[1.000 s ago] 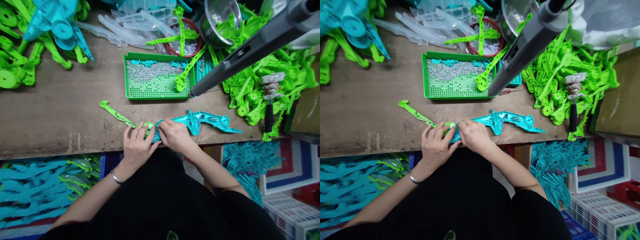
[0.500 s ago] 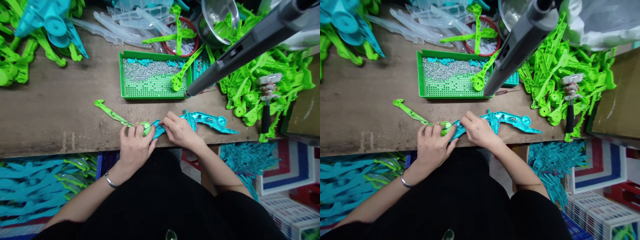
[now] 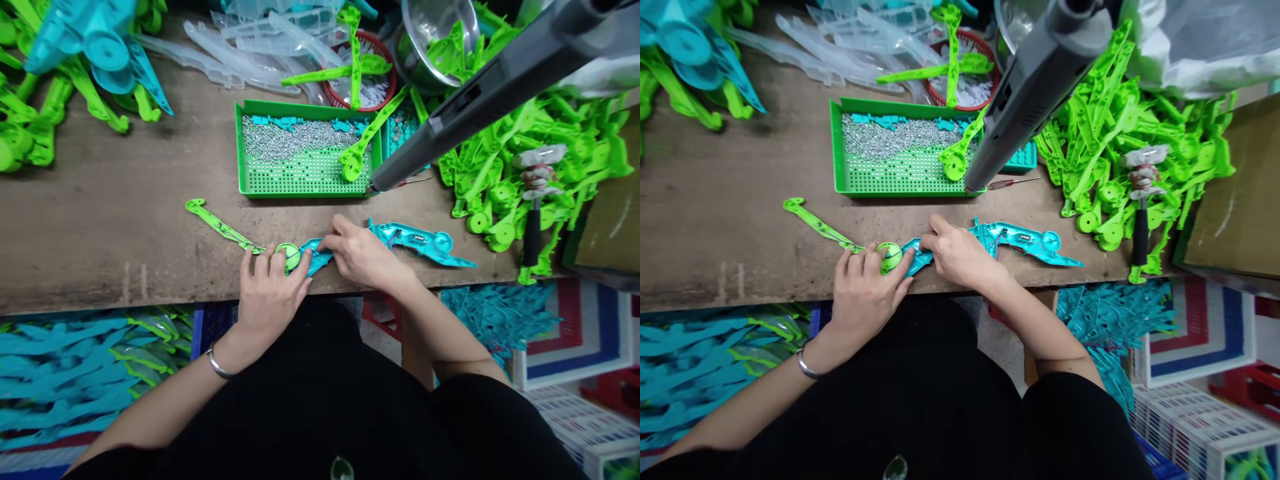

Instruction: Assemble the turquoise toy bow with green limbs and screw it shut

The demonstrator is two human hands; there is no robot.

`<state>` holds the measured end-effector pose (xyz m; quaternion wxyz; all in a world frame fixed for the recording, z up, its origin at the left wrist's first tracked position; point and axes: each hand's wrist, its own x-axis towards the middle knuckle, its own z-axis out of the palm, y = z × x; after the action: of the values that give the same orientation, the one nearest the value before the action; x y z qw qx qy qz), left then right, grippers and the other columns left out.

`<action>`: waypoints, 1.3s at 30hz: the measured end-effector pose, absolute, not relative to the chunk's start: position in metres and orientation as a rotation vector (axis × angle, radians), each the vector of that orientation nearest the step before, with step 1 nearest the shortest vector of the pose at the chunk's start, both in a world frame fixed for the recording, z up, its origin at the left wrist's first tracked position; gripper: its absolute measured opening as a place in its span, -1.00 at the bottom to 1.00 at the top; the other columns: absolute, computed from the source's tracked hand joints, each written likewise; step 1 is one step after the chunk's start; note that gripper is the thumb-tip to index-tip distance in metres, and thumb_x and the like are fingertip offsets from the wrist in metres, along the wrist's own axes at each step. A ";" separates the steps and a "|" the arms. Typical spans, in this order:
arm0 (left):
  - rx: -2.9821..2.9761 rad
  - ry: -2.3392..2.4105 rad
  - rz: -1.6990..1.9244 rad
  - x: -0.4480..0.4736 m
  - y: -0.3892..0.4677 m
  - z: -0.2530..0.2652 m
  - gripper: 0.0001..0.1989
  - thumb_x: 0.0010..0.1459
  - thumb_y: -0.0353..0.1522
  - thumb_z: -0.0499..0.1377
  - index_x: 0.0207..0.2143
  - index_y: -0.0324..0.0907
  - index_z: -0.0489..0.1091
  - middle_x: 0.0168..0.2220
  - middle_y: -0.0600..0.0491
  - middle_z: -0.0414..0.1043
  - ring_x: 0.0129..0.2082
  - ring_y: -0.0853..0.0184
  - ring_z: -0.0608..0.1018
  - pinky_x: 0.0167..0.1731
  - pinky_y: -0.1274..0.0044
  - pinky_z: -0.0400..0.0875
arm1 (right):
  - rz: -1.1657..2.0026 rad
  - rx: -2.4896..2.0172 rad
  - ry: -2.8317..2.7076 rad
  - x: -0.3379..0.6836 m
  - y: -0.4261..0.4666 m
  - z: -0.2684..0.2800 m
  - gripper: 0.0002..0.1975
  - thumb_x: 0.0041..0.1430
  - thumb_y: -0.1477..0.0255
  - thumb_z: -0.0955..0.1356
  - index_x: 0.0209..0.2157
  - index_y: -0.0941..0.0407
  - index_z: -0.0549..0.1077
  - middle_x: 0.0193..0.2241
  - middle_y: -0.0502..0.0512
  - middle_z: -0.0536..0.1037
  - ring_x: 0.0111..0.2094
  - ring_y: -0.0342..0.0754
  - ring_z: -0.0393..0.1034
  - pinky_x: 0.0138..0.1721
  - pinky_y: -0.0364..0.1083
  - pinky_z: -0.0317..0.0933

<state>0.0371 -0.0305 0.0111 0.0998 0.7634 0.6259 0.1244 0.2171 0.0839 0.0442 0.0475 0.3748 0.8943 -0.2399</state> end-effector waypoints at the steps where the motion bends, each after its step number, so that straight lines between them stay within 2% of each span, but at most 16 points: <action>1: 2.249 1.848 0.377 0.037 -0.030 0.011 -0.50 0.28 -0.27 0.15 0.27 0.03 0.29 0.04 -0.22 0.39 0.12 -0.12 0.38 0.17 -0.10 0.13 | -0.736 1.144 2.743 0.220 0.084 0.045 -0.68 0.27 0.59 0.17 -0.22 0.17 0.54 -0.26 0.15 0.36 -0.36 -0.08 0.24 -0.35 -0.08 0.10; 4: 2.208 1.840 0.419 0.037 -0.030 0.011 -0.47 0.26 -0.28 0.17 0.27 0.07 0.27 0.04 -0.19 0.39 0.11 -0.10 0.38 0.18 -0.09 0.11 | -0.731 1.223 2.783 0.231 0.084 0.043 -0.71 0.29 0.59 0.17 -0.16 0.20 0.50 -0.26 0.17 0.40 -0.30 -0.04 0.30 -0.29 -0.07 0.17; 8: 2.242 1.849 0.406 0.036 -0.030 0.009 -0.48 0.26 -0.27 0.17 0.27 0.06 0.28 0.04 -0.19 0.40 0.12 -0.10 0.38 0.17 -0.07 0.13 | -0.712 1.351 2.811 0.242 0.082 0.037 -0.77 0.30 0.56 0.19 -0.20 0.21 0.46 -0.27 0.20 0.46 -0.24 0.00 0.35 -0.22 -0.06 0.22; 16: 2.438 1.899 0.212 0.037 -0.029 0.015 -0.54 0.32 -0.24 0.09 0.25 -0.04 0.33 0.01 -0.25 0.40 0.07 -0.09 0.40 0.12 0.00 0.22 | -0.649 1.455 2.947 0.249 0.080 0.022 -0.85 0.22 0.59 0.25 -0.31 0.16 0.45 -0.36 0.15 0.50 -0.32 -0.01 0.38 -0.27 -0.07 0.21; 22: 2.524 1.924 0.217 0.037 -0.028 0.015 -0.55 0.31 -0.24 0.11 0.23 -0.04 0.35 -0.02 -0.23 0.41 0.02 -0.06 0.43 0.08 0.04 0.28 | -0.639 1.413 2.965 0.254 0.078 0.020 -0.80 0.21 0.61 0.25 -0.30 0.18 0.50 -0.37 0.15 0.50 -0.33 -0.03 0.37 -0.28 -0.09 0.20; 30: 2.602 1.944 0.232 0.036 -0.026 0.012 -0.58 0.29 -0.25 0.15 0.19 -0.01 0.40 -0.04 -0.19 0.42 0.01 -0.01 0.45 0.06 0.07 0.33 | -0.147 1.283 2.933 0.245 0.073 0.024 -0.78 0.24 0.61 0.26 -0.40 0.17 0.50 -0.44 0.14 0.43 -0.38 -0.01 0.24 -0.29 -0.05 0.09; 36: 2.600 1.952 0.243 0.038 -0.029 0.016 -0.55 0.24 -0.27 0.21 0.19 0.00 0.39 -0.04 -0.18 0.42 -0.01 -0.02 0.47 0.05 0.05 0.36 | -0.013 1.293 2.934 0.243 0.069 0.023 -0.80 0.22 0.63 0.28 -0.41 0.14 0.48 -0.42 0.12 0.44 -0.38 0.00 0.23 -0.22 -0.03 0.11; 39: 2.573 1.845 0.347 0.022 -0.023 0.027 -0.54 0.27 -0.25 0.18 0.21 -0.05 0.35 -0.08 -0.15 0.43 -0.11 0.09 0.50 -0.06 0.19 0.45 | 0.011 1.307 3.013 0.247 0.067 0.022 -0.80 0.21 0.65 0.28 -0.41 0.14 0.47 -0.43 0.11 0.43 -0.37 0.00 0.23 -0.19 -0.03 0.12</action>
<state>0.0217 -0.0232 0.0268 -0.0215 0.8077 0.5791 0.1088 0.2465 0.0669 0.0217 -0.0711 0.3969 0.9151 0.0033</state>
